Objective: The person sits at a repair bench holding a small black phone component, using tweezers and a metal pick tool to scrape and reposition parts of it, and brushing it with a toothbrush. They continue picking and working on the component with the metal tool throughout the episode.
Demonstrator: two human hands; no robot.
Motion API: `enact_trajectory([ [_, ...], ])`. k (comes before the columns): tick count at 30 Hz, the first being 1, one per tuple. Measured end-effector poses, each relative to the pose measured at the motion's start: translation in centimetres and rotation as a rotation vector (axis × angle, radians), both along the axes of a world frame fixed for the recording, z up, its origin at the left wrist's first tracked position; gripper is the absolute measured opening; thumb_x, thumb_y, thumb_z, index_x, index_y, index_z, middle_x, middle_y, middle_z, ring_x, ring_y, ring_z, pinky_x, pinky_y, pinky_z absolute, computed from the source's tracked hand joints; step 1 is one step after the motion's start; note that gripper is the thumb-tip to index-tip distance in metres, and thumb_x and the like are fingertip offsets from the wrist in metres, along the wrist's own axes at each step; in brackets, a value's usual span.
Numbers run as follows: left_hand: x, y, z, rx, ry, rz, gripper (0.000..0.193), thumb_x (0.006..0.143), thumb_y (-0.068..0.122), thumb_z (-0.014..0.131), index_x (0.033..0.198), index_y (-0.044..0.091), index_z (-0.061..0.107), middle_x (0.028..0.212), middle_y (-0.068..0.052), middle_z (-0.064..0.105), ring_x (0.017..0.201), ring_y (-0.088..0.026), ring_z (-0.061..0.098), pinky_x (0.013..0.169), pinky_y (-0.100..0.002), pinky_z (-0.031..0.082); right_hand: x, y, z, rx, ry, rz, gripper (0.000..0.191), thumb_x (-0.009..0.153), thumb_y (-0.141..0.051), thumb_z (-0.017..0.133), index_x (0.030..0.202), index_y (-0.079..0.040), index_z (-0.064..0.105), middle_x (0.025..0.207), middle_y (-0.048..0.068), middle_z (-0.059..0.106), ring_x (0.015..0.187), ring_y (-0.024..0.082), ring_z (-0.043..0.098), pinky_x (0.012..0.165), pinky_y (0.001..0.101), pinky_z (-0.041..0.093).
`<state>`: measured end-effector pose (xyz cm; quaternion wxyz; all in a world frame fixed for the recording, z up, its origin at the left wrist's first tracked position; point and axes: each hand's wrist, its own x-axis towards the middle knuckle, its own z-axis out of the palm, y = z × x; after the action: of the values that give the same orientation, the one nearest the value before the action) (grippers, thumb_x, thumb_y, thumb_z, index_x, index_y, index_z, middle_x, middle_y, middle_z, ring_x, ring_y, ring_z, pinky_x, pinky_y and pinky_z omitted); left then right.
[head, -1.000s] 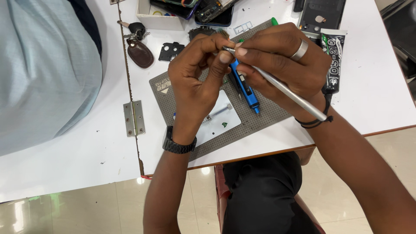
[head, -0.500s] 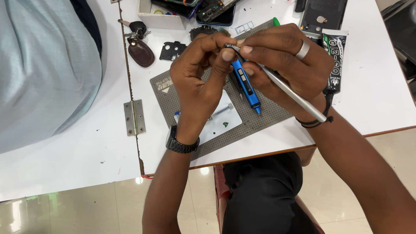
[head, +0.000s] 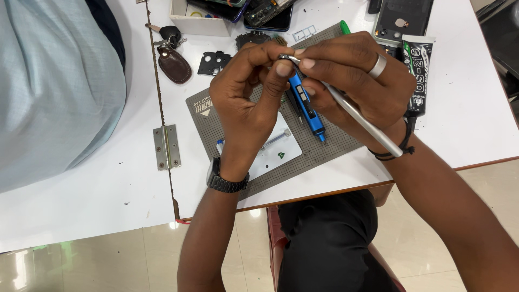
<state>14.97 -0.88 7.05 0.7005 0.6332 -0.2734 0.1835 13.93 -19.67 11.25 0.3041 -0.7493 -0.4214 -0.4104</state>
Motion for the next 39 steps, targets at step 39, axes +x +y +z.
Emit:
enact_trajectory([
  [39, 0.6, 0.2, 0.3, 0.154, -0.144, 0.165, 0.011, 0.107, 0.013, 0.073, 0.113, 0.004, 0.074, 0.096, -0.004, 0.073, 0.070, -0.004, 0.063, 0.059, -0.017, 0.050, 1.5, -0.5, -2.6, 0.318, 0.399, 0.223, 0.021, 0.114, -0.019, 0.075, 0.112, 0.001, 0.072, 0.108, 0.014, 0.075, 0.091, 0.015, 0.077, 0.076, 0.0206, 0.061],
])
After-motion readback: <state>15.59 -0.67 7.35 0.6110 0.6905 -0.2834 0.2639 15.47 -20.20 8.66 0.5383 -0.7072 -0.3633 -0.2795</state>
